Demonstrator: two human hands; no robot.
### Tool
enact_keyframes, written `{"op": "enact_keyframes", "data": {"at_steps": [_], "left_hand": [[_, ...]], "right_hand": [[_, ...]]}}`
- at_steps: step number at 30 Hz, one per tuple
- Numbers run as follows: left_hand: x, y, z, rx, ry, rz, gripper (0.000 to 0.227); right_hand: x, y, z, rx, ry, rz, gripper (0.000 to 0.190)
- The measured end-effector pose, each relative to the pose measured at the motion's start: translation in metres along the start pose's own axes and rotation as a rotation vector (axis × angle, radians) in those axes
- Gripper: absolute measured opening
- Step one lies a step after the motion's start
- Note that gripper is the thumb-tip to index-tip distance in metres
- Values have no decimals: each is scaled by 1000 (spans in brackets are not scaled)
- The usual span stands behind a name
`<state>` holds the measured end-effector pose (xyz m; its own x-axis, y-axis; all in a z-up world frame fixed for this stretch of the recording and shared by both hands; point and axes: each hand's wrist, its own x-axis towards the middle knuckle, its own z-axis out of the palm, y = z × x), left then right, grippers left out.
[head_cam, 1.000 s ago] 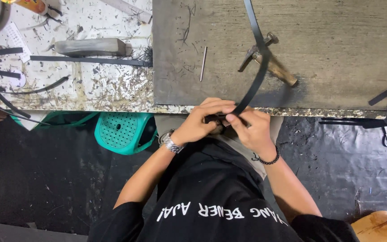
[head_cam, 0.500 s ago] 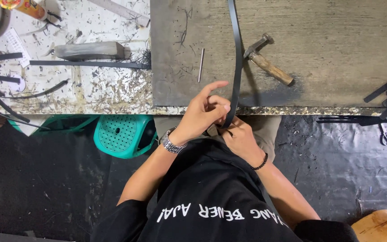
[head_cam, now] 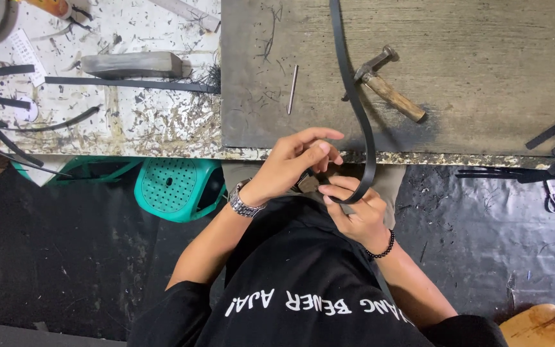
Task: The person selects a long black leather strip and places it on a workbench. Using a nail and a hammer, they drive a series of nails along the length of the strip. After finishing, they place the strip aside and pick up another strip to repeat the process.
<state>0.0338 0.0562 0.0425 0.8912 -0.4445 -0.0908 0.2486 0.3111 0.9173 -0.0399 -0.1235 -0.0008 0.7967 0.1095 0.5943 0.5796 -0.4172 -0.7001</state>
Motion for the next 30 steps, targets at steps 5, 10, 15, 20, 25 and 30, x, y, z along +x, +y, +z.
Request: {"op": "enact_keyframes", "data": {"at_steps": [5, 10, 15, 20, 25, 30], "left_hand": [[2, -7, 0, 64, -29, -23, 36], [5, -9, 6, 167, -35, -108, 39], [13, -27, 10, 210, 71, -177, 39], [3, -33, 13, 411, 186, -181, 49], [-20, -64, 9, 583, 201, -86, 36], [-34, -78, 8, 568, 191, -96, 28]], "right_hand": [[-8, 11, 0, 8, -154, 91, 7], [-25, 30, 5, -36, -295, 216, 4], [-20, 29, 8, -181, -443, 261, 20], [-33, 54, 1, -264, -548, 631, 21], [-11, 63, -8, 59, -228, 667, 25], [25, 52, 4, 172, -249, 721, 19]]}}
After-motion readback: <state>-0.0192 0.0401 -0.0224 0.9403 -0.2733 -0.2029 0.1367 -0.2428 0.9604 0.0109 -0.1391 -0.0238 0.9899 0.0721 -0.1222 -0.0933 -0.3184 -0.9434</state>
